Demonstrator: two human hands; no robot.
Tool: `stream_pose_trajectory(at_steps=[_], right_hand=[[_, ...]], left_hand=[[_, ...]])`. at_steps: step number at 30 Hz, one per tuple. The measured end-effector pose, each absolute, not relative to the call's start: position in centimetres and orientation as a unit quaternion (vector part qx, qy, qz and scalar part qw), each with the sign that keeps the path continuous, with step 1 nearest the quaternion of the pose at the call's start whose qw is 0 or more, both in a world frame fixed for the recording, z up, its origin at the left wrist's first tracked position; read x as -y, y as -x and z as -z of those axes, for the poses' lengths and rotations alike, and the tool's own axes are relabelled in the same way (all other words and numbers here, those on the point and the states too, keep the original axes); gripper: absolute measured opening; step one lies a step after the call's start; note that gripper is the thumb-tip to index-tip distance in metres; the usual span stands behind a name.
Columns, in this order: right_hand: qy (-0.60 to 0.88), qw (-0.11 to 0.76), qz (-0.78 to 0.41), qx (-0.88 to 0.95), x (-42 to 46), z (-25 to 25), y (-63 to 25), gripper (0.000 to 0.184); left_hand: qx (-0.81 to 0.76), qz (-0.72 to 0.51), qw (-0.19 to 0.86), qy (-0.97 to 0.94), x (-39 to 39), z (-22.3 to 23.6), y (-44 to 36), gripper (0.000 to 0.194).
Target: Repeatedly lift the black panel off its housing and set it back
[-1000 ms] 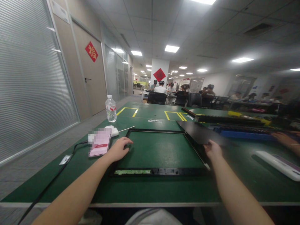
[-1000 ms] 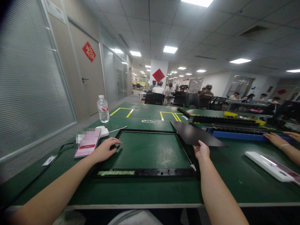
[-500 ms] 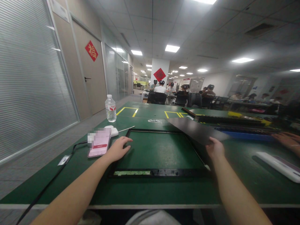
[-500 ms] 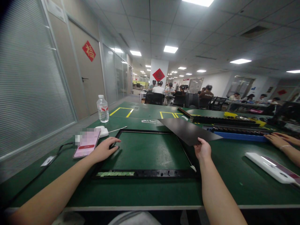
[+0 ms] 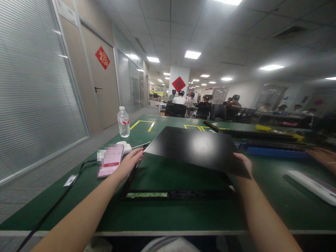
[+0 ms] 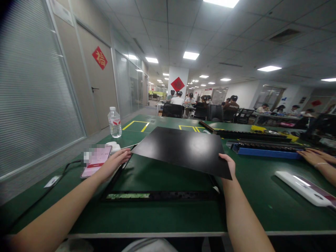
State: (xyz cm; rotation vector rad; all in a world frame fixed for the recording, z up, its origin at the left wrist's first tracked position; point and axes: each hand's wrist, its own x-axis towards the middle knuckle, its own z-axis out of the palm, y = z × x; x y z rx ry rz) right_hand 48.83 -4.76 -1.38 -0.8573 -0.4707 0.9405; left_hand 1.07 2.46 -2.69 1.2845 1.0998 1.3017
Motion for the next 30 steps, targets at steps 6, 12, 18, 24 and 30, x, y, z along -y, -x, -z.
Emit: stream_pose_trajectory(at_steps=[6, 12, 18, 24, 30], right_hand=[[0.426, 0.773, -0.43, 0.192, 5.3, 1.0, -48.5, 0.014], [0.466, 0.738, -0.442, 0.205, 5.4, 0.9, -48.3, 0.014], [0.497, 0.683, -0.477, 0.243, 5.2, 1.0, -47.7, 0.008], [0.515, 0.625, -0.54, 0.23, 5.1, 0.7, -46.8, 0.011], [0.532, 0.548, -0.571, 0.302, 5.3, 1.1, -45.9, 0.027]], left_hand=[[-0.371, -0.532, 0.623, -0.437, -1.1, 1.0, -1.6, 0.028], [-0.363, -0.505, 0.677, -0.394, -0.3, -0.2, -1.6, 0.024], [-0.353, -0.493, 0.685, -0.403, 0.1, -0.5, -1.7, 0.03], [-0.369, -0.517, 0.643, -0.428, 0.5, -1.0, -1.4, 0.047], [-0.386, -0.543, 0.627, -0.404, 0.2, -1.3, -0.9, 0.036]])
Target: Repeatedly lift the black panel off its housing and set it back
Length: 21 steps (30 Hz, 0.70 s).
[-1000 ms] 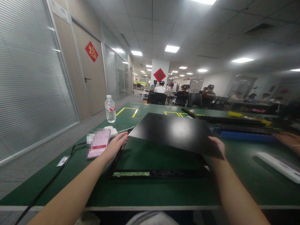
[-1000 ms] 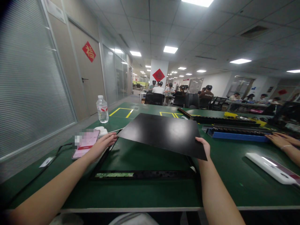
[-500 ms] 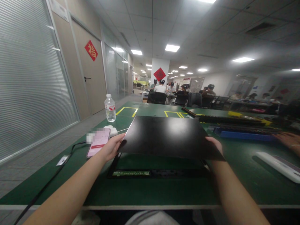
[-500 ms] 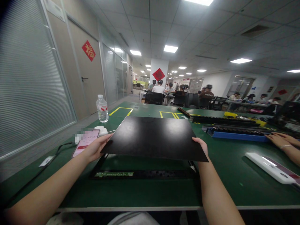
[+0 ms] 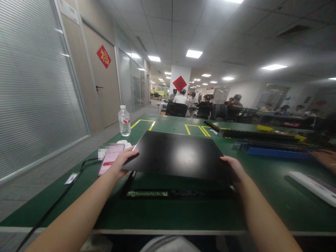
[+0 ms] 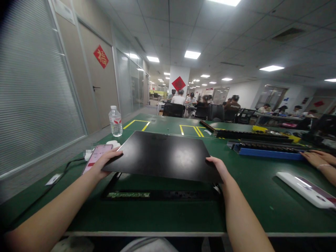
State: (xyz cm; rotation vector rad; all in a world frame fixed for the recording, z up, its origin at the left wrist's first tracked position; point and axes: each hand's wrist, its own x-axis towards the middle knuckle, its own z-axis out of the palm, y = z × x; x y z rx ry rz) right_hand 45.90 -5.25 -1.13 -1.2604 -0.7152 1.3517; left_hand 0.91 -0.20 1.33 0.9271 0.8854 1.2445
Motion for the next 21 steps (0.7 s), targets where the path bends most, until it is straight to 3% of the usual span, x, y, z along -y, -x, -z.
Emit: stream_pose_trajectory(at_steps=[4, 12, 21], right_hand=[[0.516, 0.521, -0.609, 0.303, 5.2, 1.4, -45.4, 0.027], [0.508, 0.559, -0.579, 0.306, 4.3, 1.9, -45.9, 0.017], [0.562, 0.59, -0.507, 0.281, 4.3, 1.8, -46.4, 0.04]], left_hand=[[-0.392, -0.563, 0.616, -0.387, 0.1, -1.5, -0.7, 0.032], [-0.381, -0.572, 0.615, -0.387, -0.3, -1.1, -0.5, 0.029], [-0.392, -0.571, 0.602, -0.397, 0.1, -1.3, -0.7, 0.046]])
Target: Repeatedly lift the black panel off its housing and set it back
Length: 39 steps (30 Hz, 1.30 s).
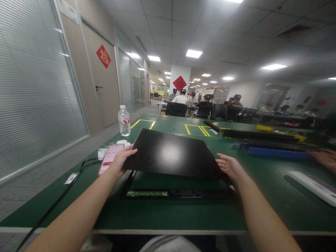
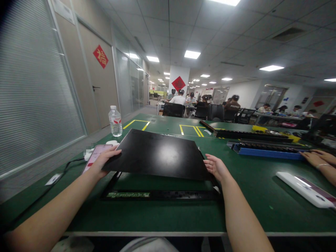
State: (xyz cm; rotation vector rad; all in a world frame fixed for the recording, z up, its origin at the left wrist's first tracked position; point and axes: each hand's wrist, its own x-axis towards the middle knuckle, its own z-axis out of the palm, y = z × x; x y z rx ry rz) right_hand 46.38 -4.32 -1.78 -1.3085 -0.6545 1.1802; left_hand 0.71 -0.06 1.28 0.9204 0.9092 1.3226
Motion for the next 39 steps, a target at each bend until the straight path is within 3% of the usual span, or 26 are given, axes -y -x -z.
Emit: stream_pose_trajectory(at_steps=[6, 15, 27, 39], right_hand=[[0.58, 0.584, -0.492, 0.284, 4.4, 1.8, -46.7, 0.046], [0.608, 0.579, -0.462, 0.286, 4.2, 2.2, -47.6, 0.044], [0.618, 0.608, -0.416, 0.273, 3.4, 3.2, -48.2, 0.037], [0.654, 0.586, -0.377, 0.293, 3.3, 3.2, -47.8, 0.035]], left_hand=[[-0.397, -0.573, 0.596, -0.4, 0.0, -1.2, -0.8, 0.043], [-0.38, -0.56, 0.609, -0.414, 0.2, -1.1, -1.0, 0.051], [-0.392, -0.545, 0.605, -0.427, 0.0, -0.6, -1.0, 0.045], [-0.396, -0.546, 0.605, -0.423, 0.1, -0.6, -1.2, 0.042]])
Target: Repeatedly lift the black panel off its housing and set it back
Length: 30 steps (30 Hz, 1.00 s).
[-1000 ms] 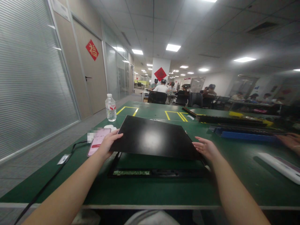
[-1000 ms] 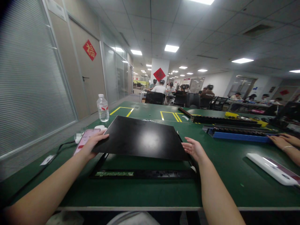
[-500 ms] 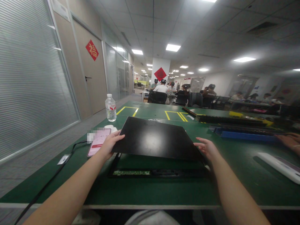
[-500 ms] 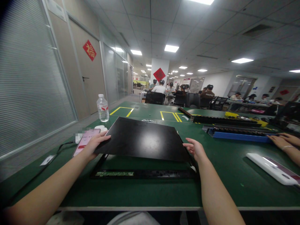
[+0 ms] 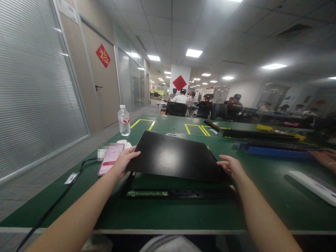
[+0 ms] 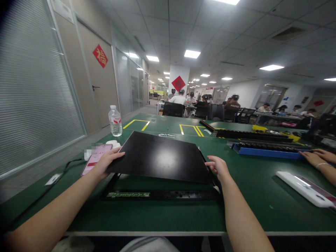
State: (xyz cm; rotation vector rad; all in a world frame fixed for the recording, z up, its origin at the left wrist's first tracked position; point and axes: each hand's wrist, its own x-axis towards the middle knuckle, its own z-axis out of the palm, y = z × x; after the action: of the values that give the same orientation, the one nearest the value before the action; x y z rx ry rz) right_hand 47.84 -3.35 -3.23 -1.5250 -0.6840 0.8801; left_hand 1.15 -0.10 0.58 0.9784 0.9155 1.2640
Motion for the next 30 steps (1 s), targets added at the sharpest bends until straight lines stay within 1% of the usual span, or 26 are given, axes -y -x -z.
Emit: stream_pose_trajectory(at_steps=[7, 14, 25, 30], right_hand=[[0.664, 0.577, -0.364, 0.307, 3.49, 3.11, -47.73, 0.032], [0.666, 0.576, -0.357, 0.31, 3.65, 3.0, -47.37, 0.025], [0.678, 0.562, -0.353, 0.317, 3.47, 3.28, -47.48, 0.038], [0.685, 0.561, -0.348, 0.307, 3.31, 3.32, -47.4, 0.036]], left_hand=[[-0.392, -0.543, 0.607, -0.427, 0.03, -0.58, -1.3, 0.042], [-0.392, -0.538, 0.606, -0.435, -0.13, -0.37, -1.07, 0.043], [-0.402, -0.533, 0.598, -0.443, -0.29, -0.16, -0.96, 0.046], [-0.401, -0.531, 0.604, -0.439, -0.32, -0.13, -1.03, 0.048]])
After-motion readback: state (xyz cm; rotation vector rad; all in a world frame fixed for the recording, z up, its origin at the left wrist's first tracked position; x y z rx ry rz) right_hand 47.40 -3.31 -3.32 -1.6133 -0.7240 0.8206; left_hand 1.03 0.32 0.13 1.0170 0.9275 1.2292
